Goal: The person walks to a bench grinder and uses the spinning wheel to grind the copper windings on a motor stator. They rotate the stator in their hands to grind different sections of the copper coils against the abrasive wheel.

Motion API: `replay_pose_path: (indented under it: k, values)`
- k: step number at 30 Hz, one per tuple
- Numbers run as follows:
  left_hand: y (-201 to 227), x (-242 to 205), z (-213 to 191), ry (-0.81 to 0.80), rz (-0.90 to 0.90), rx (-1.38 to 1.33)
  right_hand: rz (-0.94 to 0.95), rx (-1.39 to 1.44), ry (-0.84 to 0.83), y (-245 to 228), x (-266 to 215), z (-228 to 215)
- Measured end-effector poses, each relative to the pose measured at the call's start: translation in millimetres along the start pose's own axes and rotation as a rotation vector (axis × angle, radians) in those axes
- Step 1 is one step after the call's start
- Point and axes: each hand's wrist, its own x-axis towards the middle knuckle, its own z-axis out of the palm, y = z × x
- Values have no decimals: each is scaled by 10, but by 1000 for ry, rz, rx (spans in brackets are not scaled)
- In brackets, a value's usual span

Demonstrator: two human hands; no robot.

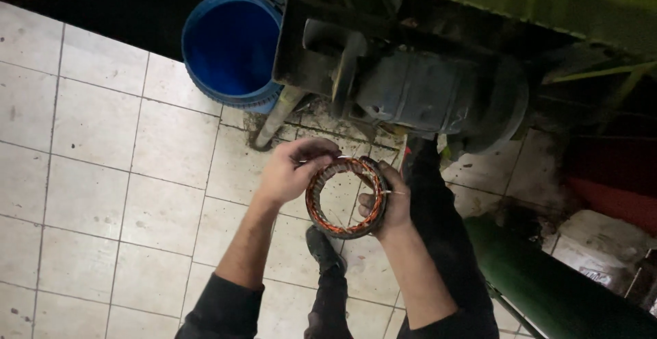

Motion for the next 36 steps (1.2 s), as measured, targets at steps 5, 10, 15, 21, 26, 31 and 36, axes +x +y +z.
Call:
replay_pose_path:
  k: [5, 10, 15, 21, 26, 31, 36]
  values:
    - [-239, -23, 209, 206, 21, -145, -55, -18, 101, 12, 81, 0]
    - [-116, 10, 211, 203, -49, -105, -144, -21, 56, 27, 163, 4]
    - [-249, 101, 255, 314, -154, -39, -105, 29, 81, -31, 235, 104]
    - [-349, 237, 441, 422, -206, -473, -255, 82, -30, -200, 172, 188]
    - [-236, 368, 498, 434, -251, -373, -320, -10, 18, -330, 101, 304]
    - [-97, 391, 449, 406, -331, -286, -367, -11, 19, -330, 160, 260]
    - [-208, 406, 487, 426, -291, -336, -388, -60, -33, -349, 57, 424]
